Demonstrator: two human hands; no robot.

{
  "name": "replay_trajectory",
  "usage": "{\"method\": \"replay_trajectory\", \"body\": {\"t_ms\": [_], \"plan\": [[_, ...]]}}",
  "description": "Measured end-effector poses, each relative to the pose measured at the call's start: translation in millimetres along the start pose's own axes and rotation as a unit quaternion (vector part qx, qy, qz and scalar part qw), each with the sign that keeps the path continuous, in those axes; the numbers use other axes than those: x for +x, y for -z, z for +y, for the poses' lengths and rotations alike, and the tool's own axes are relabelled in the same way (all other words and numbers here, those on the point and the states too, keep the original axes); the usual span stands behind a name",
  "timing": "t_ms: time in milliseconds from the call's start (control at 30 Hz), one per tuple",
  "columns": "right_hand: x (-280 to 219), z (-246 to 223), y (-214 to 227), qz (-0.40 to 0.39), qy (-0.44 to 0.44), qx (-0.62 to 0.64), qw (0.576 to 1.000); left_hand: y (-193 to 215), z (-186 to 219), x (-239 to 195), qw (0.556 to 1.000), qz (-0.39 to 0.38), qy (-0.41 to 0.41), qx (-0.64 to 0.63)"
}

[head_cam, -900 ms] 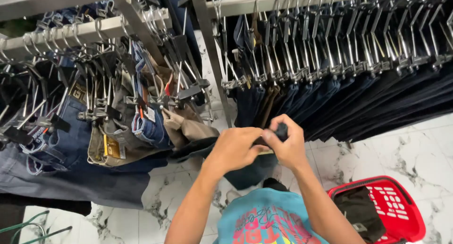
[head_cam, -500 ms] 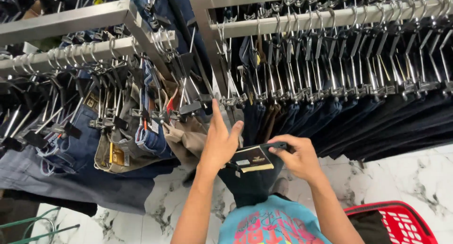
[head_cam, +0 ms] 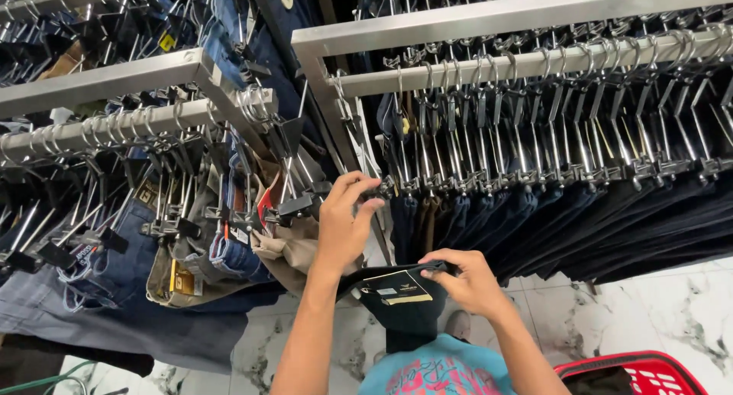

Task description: Taking a pair of pants from a basket, attaching them to a clip hanger, and hanging them on a clothing rack.

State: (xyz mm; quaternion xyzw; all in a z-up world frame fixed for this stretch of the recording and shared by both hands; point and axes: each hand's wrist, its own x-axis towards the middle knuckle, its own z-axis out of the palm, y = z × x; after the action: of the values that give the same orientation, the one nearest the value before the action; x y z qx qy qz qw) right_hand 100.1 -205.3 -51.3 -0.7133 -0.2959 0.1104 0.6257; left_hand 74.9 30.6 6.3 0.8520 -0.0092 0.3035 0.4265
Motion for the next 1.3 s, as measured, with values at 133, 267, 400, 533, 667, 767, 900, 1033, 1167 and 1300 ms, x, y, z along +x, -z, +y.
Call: {"method": "replay_trajectory", "body": {"t_ms": [133, 267, 400, 533, 667, 767, 900, 1033, 1167, 1300], "plan": [[0, -2, 0, 0.004, 0.002, 0.001, 1.0, 3, 29, 5, 1.0, -0.007, -0.023, 0.006], [-3, 1, 1, 0.006, 0.002, -0.005, 1.0, -2, 41, -3, 0.999, -0.017, -0.039, -0.02], [-14, 3, 2, 0.011, -0.018, 0.007, 1.0, -13, 36, -28, 0.998, -0.01, -0.06, -0.026], [-20, 4, 1, 0.019, -0.019, 0.01, 1.0, -22, 27, -51, 0.998, 0.008, -0.057, -0.032], [-30, 5, -3, 0.028, -0.026, 0.002, 0.999, -24, 23, -72, 0.998, 0.021, -0.051, -0.018], [-35, 4, -5, 0.034, -0.02, 0.0, 0.999, -28, 17, -84, 0.997, 0.022, -0.062, -0.032], [-47, 9, -12, 0.034, -0.009, -0.007, 0.999, -24, 27, -94, 0.996, 0.029, -0.069, -0.045], [-56, 10, -21, 0.035, -0.004, -0.012, 0.999, -24, 28, -106, 0.995, 0.026, -0.08, -0.058], [-67, 8, -29, 0.055, -0.012, -0.021, 0.998, -14, 39, -114, 0.992, 0.035, -0.114, -0.051], [-78, -5, -38, 0.081, -0.023, -0.022, 0.996, 0, 44, -122, 0.989, 0.043, -0.128, -0.065]]}}
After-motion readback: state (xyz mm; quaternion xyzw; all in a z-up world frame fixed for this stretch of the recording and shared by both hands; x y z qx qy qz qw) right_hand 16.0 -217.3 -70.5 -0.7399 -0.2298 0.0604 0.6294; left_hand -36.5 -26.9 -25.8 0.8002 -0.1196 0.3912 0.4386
